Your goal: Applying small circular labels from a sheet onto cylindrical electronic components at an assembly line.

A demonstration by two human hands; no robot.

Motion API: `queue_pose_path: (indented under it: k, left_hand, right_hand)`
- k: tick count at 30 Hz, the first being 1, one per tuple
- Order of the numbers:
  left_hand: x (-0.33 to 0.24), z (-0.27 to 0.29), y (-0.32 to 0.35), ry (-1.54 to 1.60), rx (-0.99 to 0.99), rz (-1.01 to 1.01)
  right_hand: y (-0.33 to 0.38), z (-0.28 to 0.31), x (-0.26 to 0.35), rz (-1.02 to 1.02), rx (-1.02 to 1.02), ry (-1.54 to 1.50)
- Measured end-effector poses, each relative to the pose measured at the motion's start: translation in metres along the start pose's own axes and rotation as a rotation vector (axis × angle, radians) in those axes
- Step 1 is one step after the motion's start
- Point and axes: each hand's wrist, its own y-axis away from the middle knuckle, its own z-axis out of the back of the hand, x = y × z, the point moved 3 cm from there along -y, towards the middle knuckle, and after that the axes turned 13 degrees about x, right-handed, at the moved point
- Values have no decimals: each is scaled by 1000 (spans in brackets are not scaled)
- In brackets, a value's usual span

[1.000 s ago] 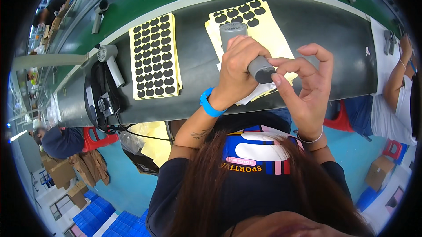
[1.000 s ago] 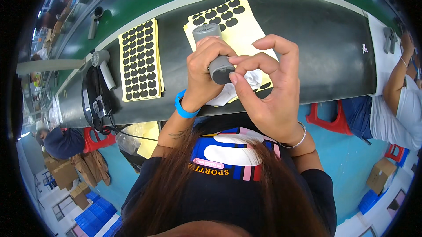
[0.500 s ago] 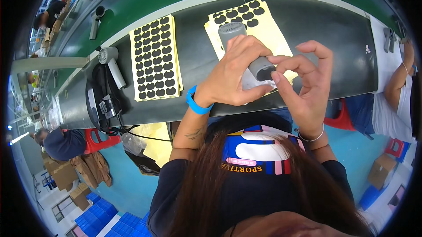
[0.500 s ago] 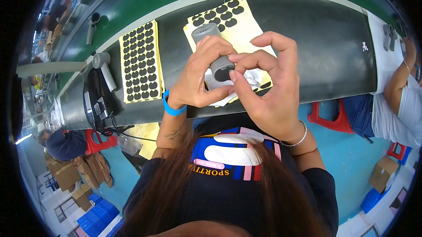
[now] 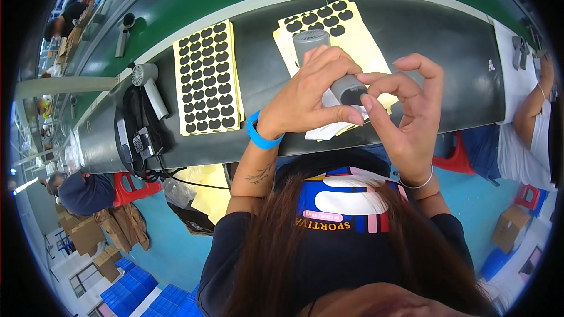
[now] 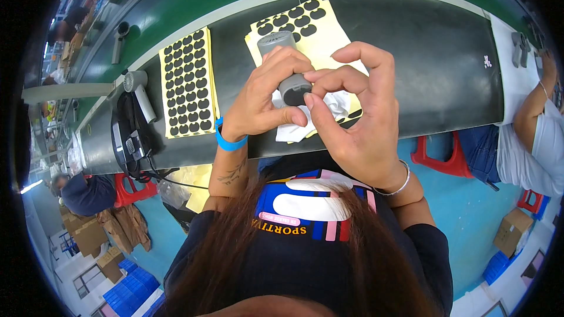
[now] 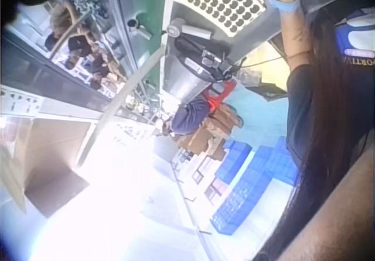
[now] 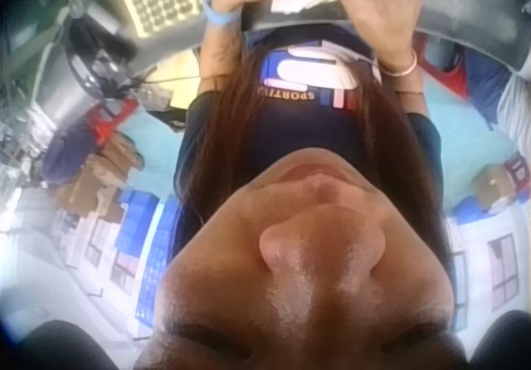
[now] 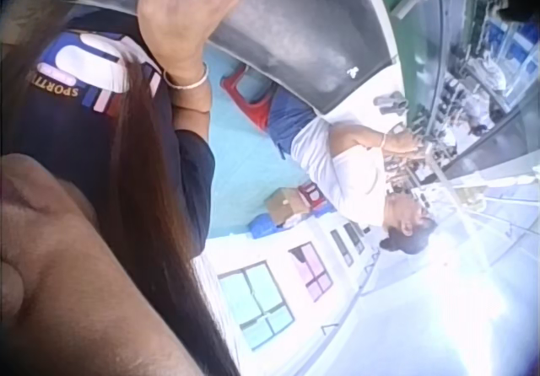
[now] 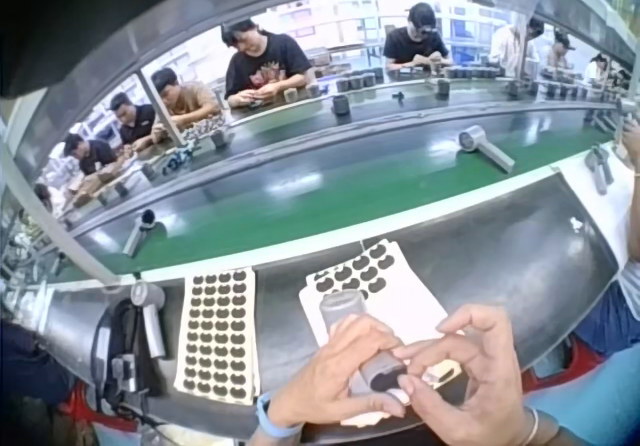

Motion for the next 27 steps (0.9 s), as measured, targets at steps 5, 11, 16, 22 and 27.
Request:
queue_pose_path:
  k: [5, 11, 16, 22, 27]
  left_hand:
    - [-4, -1, 0, 32, -52, 14]
    - [1, -1, 0, 111, -106, 8]
    - [4, 4, 0, 188, -80, -43]
    - [2, 5, -1, 242, -73, -35]
    - [1, 2, -1, 173, -82, -21]
  right_hand:
    - [2, -1, 1, -35, 44, -26]
    - [-2, -3, 4, 54, -3, 100]
    - [-8, -4, 14, 140, 32, 309]
    - [-4, -5, 11, 87, 20, 299]
    - [-2, -3, 17, 95, 13, 479]
